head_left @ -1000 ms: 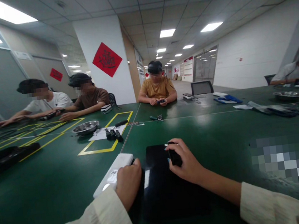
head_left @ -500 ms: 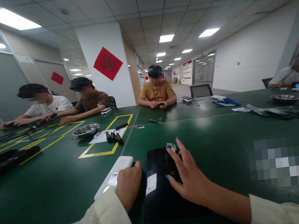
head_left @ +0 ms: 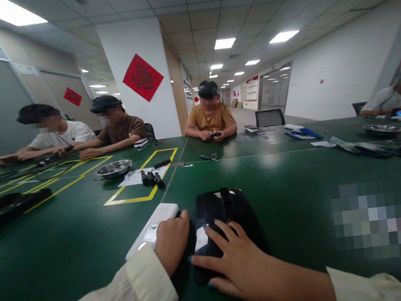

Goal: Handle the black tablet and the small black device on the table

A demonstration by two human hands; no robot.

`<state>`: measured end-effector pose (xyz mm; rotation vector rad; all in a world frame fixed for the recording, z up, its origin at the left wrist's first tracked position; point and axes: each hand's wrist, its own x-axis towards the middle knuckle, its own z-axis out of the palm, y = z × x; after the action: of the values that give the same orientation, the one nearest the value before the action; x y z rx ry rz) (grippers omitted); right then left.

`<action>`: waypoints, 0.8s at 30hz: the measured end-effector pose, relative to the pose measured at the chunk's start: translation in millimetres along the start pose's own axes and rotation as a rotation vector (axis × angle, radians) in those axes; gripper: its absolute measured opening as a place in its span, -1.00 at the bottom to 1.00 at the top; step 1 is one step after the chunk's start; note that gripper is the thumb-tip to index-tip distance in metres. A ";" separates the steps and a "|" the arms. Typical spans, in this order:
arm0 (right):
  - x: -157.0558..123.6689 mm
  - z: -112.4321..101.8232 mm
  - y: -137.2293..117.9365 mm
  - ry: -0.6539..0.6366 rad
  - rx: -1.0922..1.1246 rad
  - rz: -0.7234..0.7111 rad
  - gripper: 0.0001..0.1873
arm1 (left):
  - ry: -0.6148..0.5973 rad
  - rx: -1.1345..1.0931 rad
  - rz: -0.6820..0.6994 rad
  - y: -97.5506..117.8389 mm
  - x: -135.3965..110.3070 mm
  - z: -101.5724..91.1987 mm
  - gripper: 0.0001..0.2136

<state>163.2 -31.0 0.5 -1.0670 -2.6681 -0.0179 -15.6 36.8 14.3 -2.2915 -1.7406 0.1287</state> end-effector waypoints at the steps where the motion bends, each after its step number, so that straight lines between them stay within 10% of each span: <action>1: 2.6 0.1 2.0 -0.005 -0.026 0.004 -0.53 | 0.002 0.003 0.000 0.2 -0.3 -0.9 -0.73; 14: 16.7 5.2 33.2 -0.025 0.002 0.324 -0.53 | 0.005 -0.016 -0.012 -0.3 0.7 0.2 -0.73; 24: 7.9 6.5 131.7 -0.074 -0.078 0.679 -0.50 | -0.009 -0.054 -0.018 -1.5 0.9 -0.2 -0.73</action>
<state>245.6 71.1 -15.2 -1.9678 -2.2381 0.0510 -16.7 38.0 15.0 -2.3164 -1.7898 0.0899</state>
